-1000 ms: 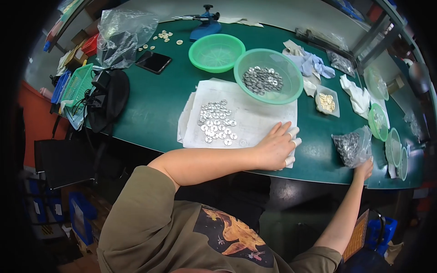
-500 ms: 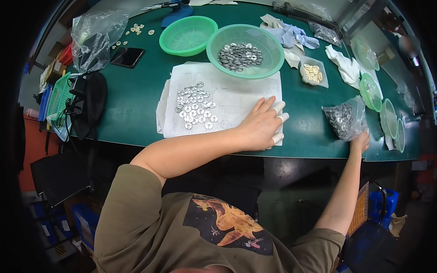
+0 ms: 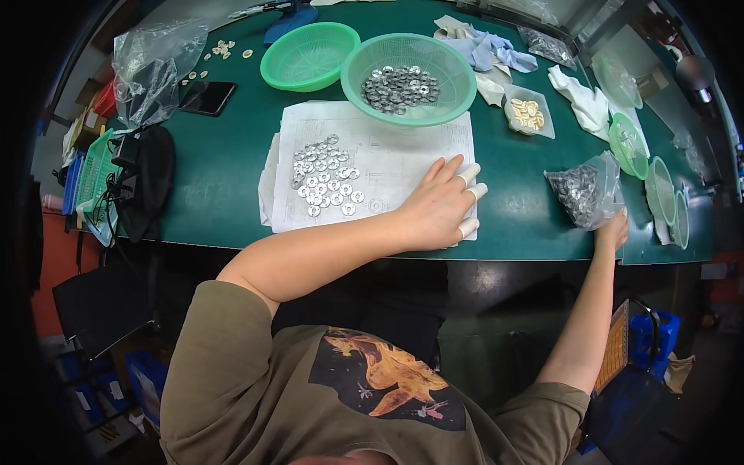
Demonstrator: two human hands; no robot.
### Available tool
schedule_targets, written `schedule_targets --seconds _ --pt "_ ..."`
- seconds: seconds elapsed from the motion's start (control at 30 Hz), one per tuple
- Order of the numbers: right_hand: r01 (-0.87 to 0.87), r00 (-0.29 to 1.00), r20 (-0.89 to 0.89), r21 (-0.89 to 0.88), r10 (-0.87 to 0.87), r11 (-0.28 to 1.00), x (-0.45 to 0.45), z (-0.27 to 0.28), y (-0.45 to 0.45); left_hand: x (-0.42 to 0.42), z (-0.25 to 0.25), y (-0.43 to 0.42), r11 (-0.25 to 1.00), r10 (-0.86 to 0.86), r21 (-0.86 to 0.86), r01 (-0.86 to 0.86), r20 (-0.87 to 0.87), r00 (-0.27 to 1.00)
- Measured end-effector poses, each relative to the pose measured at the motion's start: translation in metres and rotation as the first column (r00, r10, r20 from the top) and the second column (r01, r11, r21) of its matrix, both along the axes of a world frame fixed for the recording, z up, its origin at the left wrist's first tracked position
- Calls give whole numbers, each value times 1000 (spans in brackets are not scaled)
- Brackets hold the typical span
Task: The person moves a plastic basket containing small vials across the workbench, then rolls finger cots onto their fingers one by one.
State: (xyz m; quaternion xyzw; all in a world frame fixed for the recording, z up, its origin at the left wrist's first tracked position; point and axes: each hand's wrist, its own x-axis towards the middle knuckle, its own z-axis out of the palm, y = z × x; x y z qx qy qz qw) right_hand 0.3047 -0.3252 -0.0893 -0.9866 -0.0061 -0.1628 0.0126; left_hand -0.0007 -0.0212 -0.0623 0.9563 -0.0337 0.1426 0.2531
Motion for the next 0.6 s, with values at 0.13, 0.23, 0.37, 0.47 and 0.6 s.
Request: schedule_targets --seconds 0.13,0.23,0.37,0.47,0.6 --pt "26 998 -60 4 -26 1000 -4 6 5 0 1 0 1000 4 4 -4 -9 1000" --pt "61 993 -107 6 -60 998 2 3 2 0 4 0 1000 -3 13 4 -21 1000" --pt "52 995 -81 22 -50 998 2 1 0 -1 4 1 1000 -6 14 7 -36 999" --pt "27 1000 -4 24 -27 999 9 -7 -5 0 2 0 1000 -4 7 4 -25 1000" --pt "34 999 -8 46 -34 998 4 -2 0 -1 3 0 1000 0 6 0 -16 1000"
